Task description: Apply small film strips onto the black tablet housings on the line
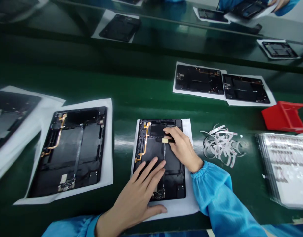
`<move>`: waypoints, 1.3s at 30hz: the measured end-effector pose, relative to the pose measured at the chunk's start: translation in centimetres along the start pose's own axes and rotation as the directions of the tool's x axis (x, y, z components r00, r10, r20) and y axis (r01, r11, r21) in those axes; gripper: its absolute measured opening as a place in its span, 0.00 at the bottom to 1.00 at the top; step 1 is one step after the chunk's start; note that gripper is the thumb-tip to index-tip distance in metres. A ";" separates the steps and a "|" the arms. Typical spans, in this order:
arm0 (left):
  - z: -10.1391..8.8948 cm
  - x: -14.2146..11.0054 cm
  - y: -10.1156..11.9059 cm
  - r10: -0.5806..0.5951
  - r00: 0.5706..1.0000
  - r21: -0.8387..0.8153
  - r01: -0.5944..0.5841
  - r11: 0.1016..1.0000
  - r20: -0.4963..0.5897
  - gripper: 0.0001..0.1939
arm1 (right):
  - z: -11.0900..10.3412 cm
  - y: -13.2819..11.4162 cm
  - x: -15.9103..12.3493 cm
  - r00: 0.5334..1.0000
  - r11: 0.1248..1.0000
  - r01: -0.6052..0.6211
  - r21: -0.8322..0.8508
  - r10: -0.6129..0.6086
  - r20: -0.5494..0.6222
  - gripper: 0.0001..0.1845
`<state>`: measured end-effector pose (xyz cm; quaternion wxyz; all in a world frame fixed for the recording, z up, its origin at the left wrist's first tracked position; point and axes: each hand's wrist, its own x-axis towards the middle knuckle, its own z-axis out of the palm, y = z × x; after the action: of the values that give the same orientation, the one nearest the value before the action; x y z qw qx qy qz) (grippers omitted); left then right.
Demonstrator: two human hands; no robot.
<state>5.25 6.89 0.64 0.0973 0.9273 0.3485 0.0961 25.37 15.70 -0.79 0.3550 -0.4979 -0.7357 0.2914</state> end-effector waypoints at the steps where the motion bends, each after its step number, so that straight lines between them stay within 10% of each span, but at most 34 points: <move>1: -0.1 0.5 -0.3 -0.002 1.000 -0.003 0.002 1.000 0.000 0.42 | 0.1 0.1 0.0 0.999 1.000 -0.009 0.006 0.009 -0.041 0.24; 9: -0.9 5.6 -3.6 -0.128 0.992 -0.115 0.129 0.985 0.017 0.24 | 0.4 0.3 -0.3 0.953 0.975 -0.131 0.177 0.173 -0.249 0.11; 14: -1.7 4.5 -4.5 -0.288 0.956 -0.406 0.282 0.869 0.048 0.18 | 0.0 0.3 -0.4 0.890 0.983 -0.160 0.089 0.183 -0.418 0.06; 16: -2.3 2.2 -4.6 -0.510 0.858 -0.604 0.441 0.664 0.065 0.19 | -0.4 0.0 -0.8 0.914 0.992 -0.127 -0.020 0.109 -0.390 0.06; 19: -3.4 -1.6 -4.7 -0.715 0.635 -0.840 0.529 0.124 0.294 0.26 | -0.9 -0.5 -1.8 0.959 0.976 -0.121 -0.183 0.067 -0.276 0.08; 22: -4.4 -3.8 -4.8 -0.567 0.546 -0.782 0.506 -0.364 0.617 0.30 | -1.1 -0.8 -3.0 0.956 0.875 -0.248 -0.415 0.152 -0.251 0.11; 25: -4.8 -3.3 -4.8 -0.479 0.488 -0.684 0.496 -0.536 0.730 0.33 | -0.8 -0.4 -3.7 0.943 0.749 -0.322 -0.579 0.199 -0.267 0.15; 29: -4.0 -0.7 -4.1 -0.581 0.452 -0.726 0.537 -0.429 0.677 0.30 | -0.5 0.2 -3.7 0.947 0.725 -0.309 -0.615 0.174 -0.271 0.15; 35: -3.2 1.0 -4.6 -0.647 0.678 -0.855 0.513 0.076 0.349 0.18 | -0.8 0.3 -3.7 0.920 0.842 -0.345 -0.415 0.216 -0.326 0.17; 39: -5.1 2.3 -10.6 -0.785 0.612 -0.826 0.489 0.281 0.096 0.17 | -0.8 0.5 -3.7 0.915 0.877 -0.331 -0.349 0.208 -0.346 0.17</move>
<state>-0.95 16.86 3.21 0.4650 0.5246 0.6244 0.3447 27.26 12.46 -1.59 0.3076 -0.6964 -0.6401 0.1032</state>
